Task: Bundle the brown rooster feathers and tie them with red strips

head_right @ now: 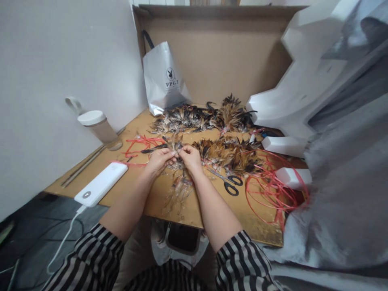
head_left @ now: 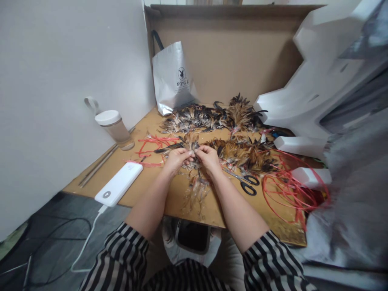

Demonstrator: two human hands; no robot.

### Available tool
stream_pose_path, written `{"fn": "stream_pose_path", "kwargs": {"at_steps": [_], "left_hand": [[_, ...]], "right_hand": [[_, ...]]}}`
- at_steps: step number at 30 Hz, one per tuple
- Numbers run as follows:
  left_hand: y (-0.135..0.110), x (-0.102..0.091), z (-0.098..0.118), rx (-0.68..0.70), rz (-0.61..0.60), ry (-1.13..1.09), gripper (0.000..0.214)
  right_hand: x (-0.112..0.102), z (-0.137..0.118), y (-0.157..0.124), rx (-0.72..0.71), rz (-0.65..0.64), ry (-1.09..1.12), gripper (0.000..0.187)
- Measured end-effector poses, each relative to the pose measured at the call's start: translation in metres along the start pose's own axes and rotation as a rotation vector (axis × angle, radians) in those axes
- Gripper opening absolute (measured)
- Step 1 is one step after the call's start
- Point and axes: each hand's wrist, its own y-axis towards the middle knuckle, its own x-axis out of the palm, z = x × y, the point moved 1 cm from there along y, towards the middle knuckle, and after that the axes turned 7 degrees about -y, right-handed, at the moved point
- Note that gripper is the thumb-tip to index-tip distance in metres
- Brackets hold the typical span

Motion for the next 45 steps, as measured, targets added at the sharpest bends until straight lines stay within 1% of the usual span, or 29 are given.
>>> {"fn": "stream_pose_path", "kwargs": {"at_steps": [4, 9, 13, 17, 22, 26, 32, 35, 39, 41, 42, 45], "left_hand": [[0.0, 0.0, -0.001, 0.009, -0.012, 0.037, 0.024], [0.0, -0.001, 0.001, -0.023, 0.001, -0.092, 0.024], [-0.001, -0.002, 0.002, -0.033, -0.013, -0.132, 0.024], [-0.001, -0.002, 0.001, -0.034, -0.024, -0.103, 0.023], [0.0, -0.003, -0.001, -0.026, -0.031, -0.038, 0.021], [0.001, -0.003, -0.001, -0.015, -0.022, -0.002, 0.021], [0.0, -0.001, 0.0, -0.013, -0.029, 0.056, 0.022], [-0.001, -0.001, 0.001, -0.008, -0.031, 0.084, 0.022], [0.0, -0.003, 0.003, 0.022, -0.023, 0.075, 0.021], [0.001, -0.006, 0.005, 0.044, 0.01, 0.013, 0.021], [0.002, -0.007, 0.006, 0.058, 0.034, -0.03, 0.021], [0.005, -0.011, 0.008, 0.103, 0.095, -0.156, 0.021]], "right_hand": [[0.001, -0.003, -0.001, -0.009, -0.015, 0.007, 0.022], [0.001, -0.004, -0.001, 0.053, -0.017, 0.057, 0.024], [0.001, -0.003, 0.0, 0.058, -0.031, 0.059, 0.024], [0.001, -0.002, 0.0, 0.047, -0.026, 0.056, 0.024], [0.001, -0.005, -0.001, 0.013, -0.053, 0.096, 0.02], [0.001, -0.006, -0.002, 0.025, -0.069, 0.079, 0.022], [0.001, -0.001, -0.001, 0.023, -0.032, 0.097, 0.027], [0.003, -0.003, -0.002, 0.012, -0.021, 0.064, 0.027], [0.003, -0.005, -0.002, 0.001, -0.022, 0.064, 0.024], [-0.001, -0.004, 0.001, -0.011, -0.026, 0.015, 0.024], [-0.004, -0.003, 0.003, -0.022, -0.037, -0.047, 0.024], [-0.012, 0.0, 0.006, -0.074, -0.102, -0.344, 0.022]]}}
